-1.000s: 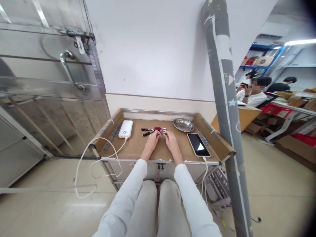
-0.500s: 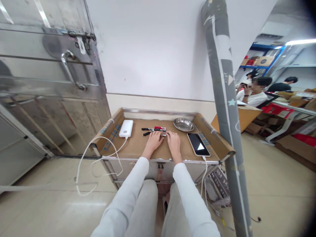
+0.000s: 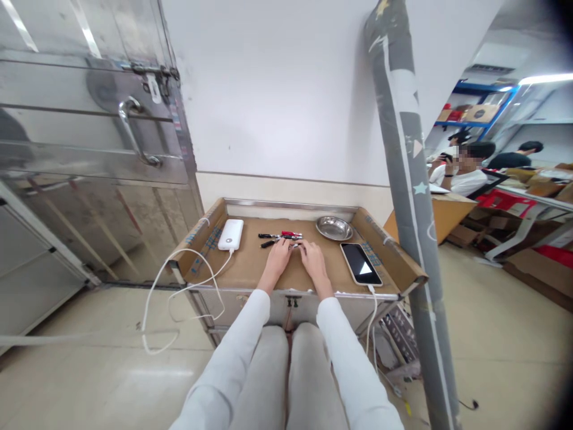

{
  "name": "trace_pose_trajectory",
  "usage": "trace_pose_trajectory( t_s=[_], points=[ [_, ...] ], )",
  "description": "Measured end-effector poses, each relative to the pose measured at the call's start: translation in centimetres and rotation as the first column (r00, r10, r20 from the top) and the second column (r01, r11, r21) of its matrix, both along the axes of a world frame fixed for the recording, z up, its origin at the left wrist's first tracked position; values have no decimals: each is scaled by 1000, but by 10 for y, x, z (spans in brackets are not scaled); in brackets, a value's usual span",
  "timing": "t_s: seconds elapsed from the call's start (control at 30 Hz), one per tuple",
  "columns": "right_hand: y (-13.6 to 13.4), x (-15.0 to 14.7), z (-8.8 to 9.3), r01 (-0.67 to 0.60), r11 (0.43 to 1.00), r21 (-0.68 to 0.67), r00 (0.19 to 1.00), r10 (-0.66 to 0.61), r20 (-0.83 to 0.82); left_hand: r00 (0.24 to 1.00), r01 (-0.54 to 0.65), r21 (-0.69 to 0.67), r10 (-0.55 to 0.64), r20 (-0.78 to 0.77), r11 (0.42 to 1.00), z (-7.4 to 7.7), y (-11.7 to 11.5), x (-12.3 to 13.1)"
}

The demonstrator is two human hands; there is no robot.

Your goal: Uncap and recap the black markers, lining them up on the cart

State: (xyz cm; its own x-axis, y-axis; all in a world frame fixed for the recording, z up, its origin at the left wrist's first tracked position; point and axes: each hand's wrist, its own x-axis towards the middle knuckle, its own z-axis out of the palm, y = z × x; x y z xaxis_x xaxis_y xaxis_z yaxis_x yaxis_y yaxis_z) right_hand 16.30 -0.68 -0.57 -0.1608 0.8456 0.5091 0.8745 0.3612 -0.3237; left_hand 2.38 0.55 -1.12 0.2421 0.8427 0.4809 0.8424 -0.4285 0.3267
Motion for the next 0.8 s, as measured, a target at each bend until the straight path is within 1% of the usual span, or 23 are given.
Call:
trace_pose_trajectory(
  t_s=[0.07, 0.1, 0.13, 0.23, 0.3, 0.4, 0.5, 0.63, 0.8],
  points=[
    [-1, -2, 0, -130, 991, 2, 989, 130, -67, 998, -54, -19, 54, 16, 998, 2, -2, 0],
    [-2, -3, 0, -170, 985, 2, 981, 169, -94, 994, -106, -21, 106, 17, 994, 4, -3, -1],
    [-2, -4, -1, -184, 983, 1, 977, 183, -114, 985, -171, -16, 171, 13, 985, 4, -5, -1],
    [0, -5, -5, -128, 992, -10, 984, 126, -130, 935, -354, 20, 354, -6, 935, 5, -9, -1],
    [3, -4, -9, -70, 998, 1, 993, 70, -97, 907, -420, 26, 420, -14, 907, 3, -9, -1],
    [7, -3, -12, 28, 1000, 7, 1000, -28, -4, 893, -450, 9, 450, -5, 893, -1, -6, -2],
    [10, -3, -13, 98, 995, -31, 992, -95, 85, 880, -473, -8, 473, 34, 881, -4, 0, -4],
    [11, -4, -9, 137, 989, -55, 980, -127, 151, 858, -511, 0, 510, 68, 859, -7, 9, -5],
    [12, -6, -7, 163, 985, -61, 971, -150, 187, 857, -505, -16, 503, 109, 863, -9, 15, -4]
  ],
)
